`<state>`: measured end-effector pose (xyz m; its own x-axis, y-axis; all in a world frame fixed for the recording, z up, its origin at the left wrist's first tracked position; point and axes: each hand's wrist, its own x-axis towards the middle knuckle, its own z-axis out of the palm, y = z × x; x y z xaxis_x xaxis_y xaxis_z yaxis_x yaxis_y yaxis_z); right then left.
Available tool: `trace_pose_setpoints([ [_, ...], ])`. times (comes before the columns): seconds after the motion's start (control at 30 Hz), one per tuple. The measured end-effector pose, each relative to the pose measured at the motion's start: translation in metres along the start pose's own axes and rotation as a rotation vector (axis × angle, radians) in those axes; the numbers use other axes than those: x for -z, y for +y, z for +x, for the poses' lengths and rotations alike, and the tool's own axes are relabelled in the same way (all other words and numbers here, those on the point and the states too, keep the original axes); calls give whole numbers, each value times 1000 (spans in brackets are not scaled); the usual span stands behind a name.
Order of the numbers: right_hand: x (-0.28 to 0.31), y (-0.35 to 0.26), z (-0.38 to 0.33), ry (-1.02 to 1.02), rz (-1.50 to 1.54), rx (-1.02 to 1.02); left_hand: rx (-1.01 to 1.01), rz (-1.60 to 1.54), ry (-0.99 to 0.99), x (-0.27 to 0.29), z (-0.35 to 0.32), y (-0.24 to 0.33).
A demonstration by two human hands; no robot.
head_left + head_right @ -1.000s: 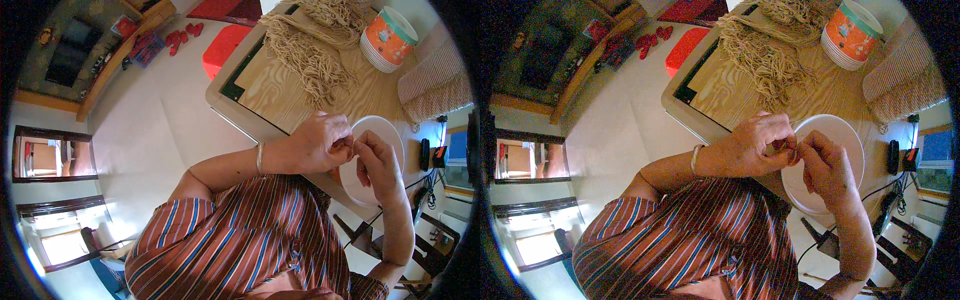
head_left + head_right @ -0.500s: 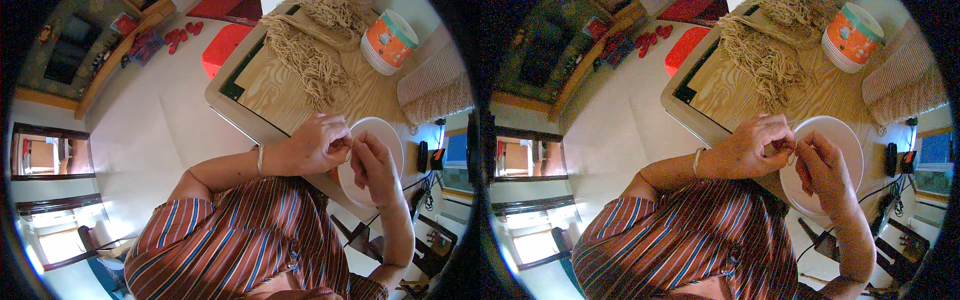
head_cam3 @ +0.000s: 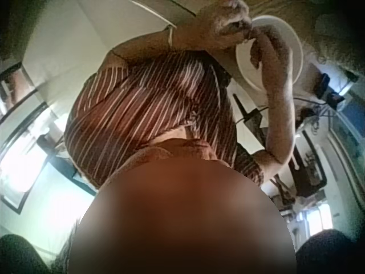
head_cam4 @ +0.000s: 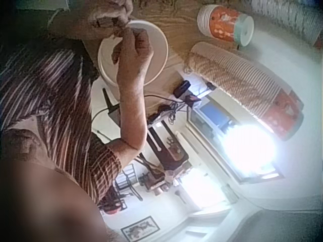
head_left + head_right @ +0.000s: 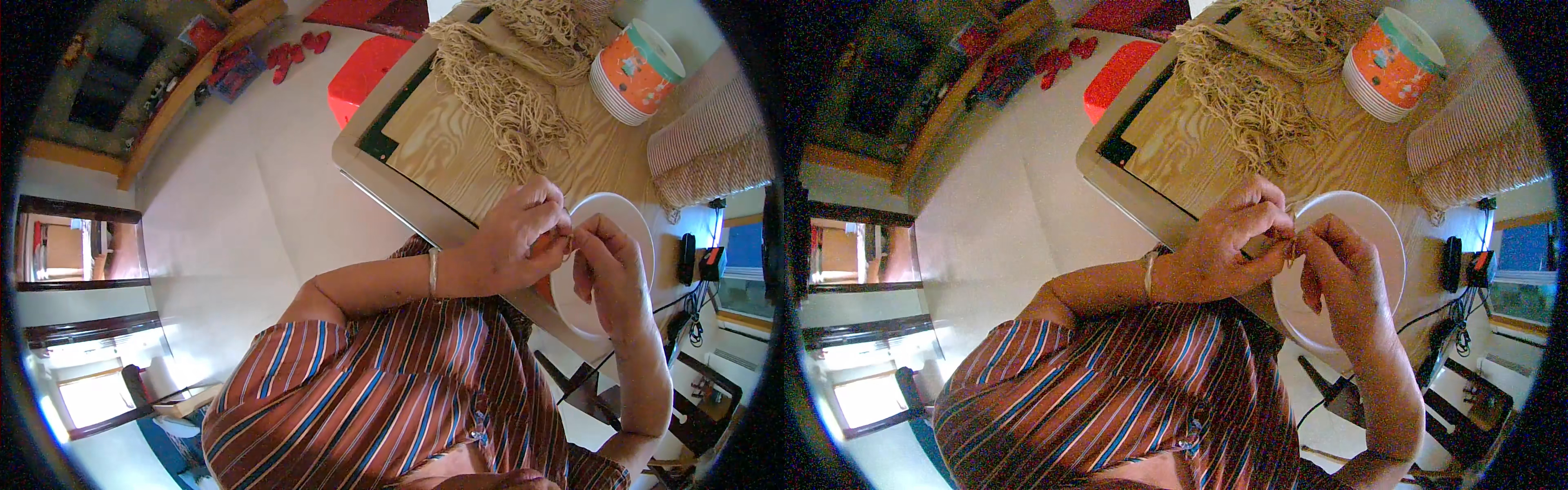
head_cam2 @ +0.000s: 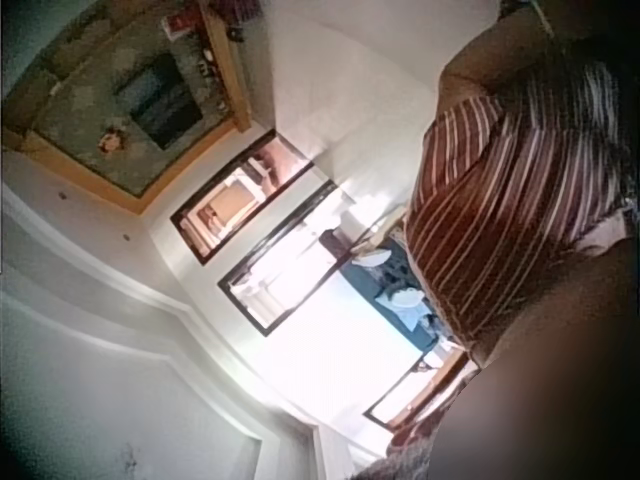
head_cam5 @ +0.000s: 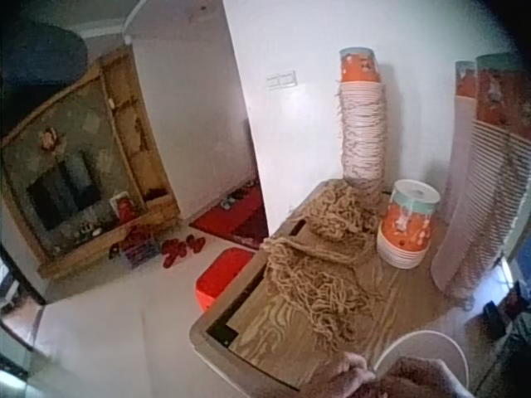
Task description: Threading and tying elastic bands through holes in paper cups.
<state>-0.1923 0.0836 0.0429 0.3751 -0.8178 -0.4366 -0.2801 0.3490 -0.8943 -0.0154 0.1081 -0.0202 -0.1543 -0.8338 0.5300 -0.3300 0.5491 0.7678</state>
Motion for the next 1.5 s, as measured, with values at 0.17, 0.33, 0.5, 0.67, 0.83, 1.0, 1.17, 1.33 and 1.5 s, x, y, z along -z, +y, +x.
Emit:
trace_pose_setpoints([
  [0.17, -1, -5, -1, -28, 59, -45, -27, 15, 21, 0, 0, 0],
  [0.33, -2, -14, -4, -56, 52, -107, -16, 18, 39, 0, -1, 1],
  [0.5, -2, -10, -5, 27, -73, -24, 0, -14, 23, -2, -1, 1],
  [0.67, -2, -1, -2, 64, -230, 98, 20, -39, 65, -3, -2, 2],
  [0.83, -5, -3, -3, 66, -332, 242, 38, -41, 99, 0, -6, 2],
  [1.0, -4, -4, -1, 44, -472, 340, 38, -76, 140, 1, -12, -2],
  [1.17, -7, -9, -2, 45, -488, 345, 58, -127, 128, 1, -18, -5],
  [1.33, -11, -11, -2, 38, -516, 335, 16, -156, 166, 1, -28, -12],
  [1.5, -16, -11, -2, 53, -462, 349, 19, -134, 180, 5, -33, -13],
])
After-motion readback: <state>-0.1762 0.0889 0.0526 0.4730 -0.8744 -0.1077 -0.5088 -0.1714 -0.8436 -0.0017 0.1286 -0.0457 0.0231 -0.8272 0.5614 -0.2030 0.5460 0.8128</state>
